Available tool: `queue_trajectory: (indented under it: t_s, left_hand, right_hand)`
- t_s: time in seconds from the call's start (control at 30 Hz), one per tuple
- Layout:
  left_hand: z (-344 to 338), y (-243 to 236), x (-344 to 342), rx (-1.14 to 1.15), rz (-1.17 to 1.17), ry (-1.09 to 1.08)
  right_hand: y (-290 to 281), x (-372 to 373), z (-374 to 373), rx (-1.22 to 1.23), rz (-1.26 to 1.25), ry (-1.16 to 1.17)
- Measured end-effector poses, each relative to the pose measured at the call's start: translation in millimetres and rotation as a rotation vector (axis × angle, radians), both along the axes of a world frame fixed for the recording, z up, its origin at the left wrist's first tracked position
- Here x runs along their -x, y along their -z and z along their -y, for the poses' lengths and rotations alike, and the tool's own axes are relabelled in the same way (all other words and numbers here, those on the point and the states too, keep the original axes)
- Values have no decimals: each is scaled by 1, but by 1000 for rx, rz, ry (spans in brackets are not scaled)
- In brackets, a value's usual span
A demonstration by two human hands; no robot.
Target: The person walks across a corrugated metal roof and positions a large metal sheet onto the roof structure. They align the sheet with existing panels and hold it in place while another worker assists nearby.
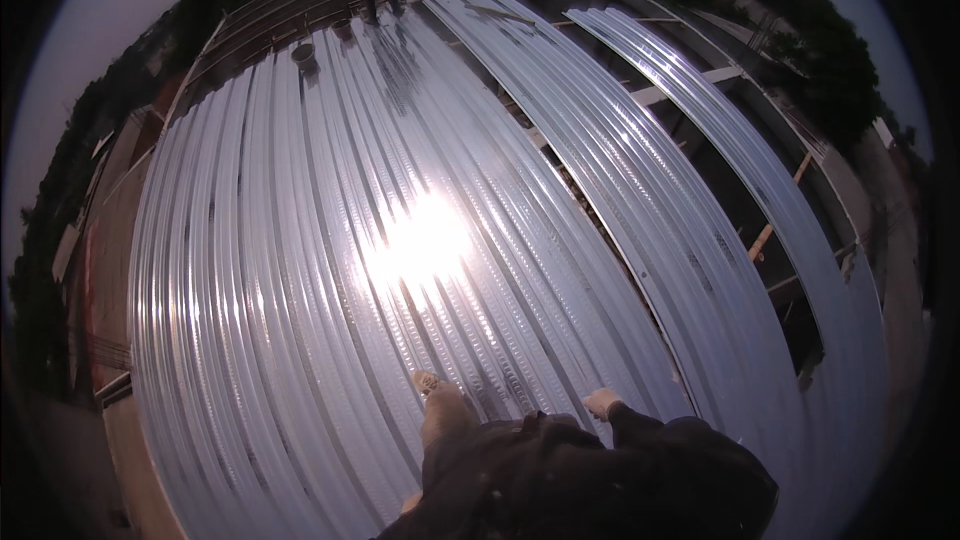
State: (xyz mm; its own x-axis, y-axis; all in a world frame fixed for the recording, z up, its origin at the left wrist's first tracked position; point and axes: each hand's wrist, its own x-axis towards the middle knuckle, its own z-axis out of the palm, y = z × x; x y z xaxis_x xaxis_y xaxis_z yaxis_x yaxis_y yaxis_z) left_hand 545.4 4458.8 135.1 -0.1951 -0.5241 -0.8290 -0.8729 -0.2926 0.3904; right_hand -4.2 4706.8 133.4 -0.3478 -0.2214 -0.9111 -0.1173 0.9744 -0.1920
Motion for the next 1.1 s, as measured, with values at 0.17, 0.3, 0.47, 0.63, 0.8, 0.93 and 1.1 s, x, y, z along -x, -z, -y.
queue_trajectory:
  t_s: [0.17,0.3,0.47,0.63,0.8,0.93,1.1]
  left_hand:
    - [196,15,61,-84,-45,-148]
    - [409,21,98,320,-77,-180]
    - [554,-35,231,360,-241,-174]
    - [650,-40,298,358,-297,-94]
    - [621,-55,331,23,-132,-384]
    - [581,-67,326,-102,-26,-400]
    - [585,-64,335,-100,37,-132]
  right_hand:
    - [5,-4,-14,-74,-19,549]
    - [-19,10,117,86,-7,630]
    - [-91,49,284,388,-45,705]
    - [-57,125,384,425,12,599]
    - [-38,209,436,43,28,663]
    - [-39,294,529,156,-41,245]
    - [-45,369,650,355,-179,317]
